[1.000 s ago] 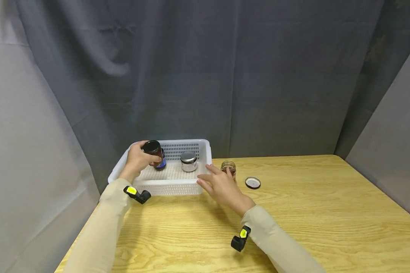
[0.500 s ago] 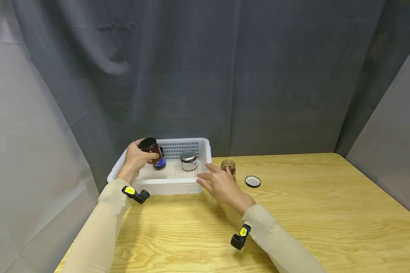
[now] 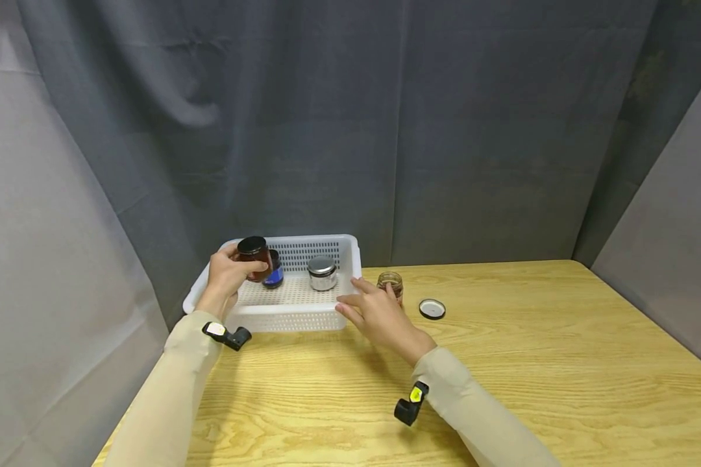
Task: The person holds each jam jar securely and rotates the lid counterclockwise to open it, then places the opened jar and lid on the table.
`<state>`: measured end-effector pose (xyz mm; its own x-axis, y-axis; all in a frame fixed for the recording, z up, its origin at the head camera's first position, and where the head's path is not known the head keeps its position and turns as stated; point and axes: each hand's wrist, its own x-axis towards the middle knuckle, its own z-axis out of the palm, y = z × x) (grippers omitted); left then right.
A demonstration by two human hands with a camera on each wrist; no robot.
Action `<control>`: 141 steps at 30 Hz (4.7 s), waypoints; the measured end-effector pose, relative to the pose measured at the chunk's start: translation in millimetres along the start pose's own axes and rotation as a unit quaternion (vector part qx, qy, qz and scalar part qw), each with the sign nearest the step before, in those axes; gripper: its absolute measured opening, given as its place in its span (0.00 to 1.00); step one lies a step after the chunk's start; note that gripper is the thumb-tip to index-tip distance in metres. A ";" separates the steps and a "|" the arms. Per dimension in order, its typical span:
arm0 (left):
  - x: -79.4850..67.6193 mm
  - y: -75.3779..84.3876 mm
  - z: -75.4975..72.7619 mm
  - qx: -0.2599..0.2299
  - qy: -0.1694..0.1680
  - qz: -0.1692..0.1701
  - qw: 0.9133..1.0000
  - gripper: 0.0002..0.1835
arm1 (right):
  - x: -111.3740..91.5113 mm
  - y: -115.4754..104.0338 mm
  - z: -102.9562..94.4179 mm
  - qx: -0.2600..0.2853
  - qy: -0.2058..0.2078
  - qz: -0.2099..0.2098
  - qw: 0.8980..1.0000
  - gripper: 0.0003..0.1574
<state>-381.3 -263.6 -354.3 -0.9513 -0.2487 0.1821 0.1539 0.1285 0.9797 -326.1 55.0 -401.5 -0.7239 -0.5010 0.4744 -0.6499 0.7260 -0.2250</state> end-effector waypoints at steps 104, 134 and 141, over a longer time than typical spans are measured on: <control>-129.1 19.5 95.9 -0.035 -0.224 0.139 0.964 0.30 | -9.4 -26.5 -82.8 0.018 0.036 -0.052 0.998 0.45; -141.9 20.1 107.5 -0.026 -0.208 0.136 0.968 0.27 | -8.8 -43.4 -77.6 -0.006 0.064 -0.067 0.996 0.30; -140.0 19.2 105.2 -0.044 -0.227 0.120 0.965 0.27 | -9.0 -46.3 -78.8 0.049 0.099 -0.097 0.989 0.22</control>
<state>-273.3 -125.3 -369.7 -0.9014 0.2277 0.3682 0.3871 0.0433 0.9210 -271.2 63.0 -328.3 -0.5300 -0.5169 0.6722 -0.7985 0.5711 -0.1904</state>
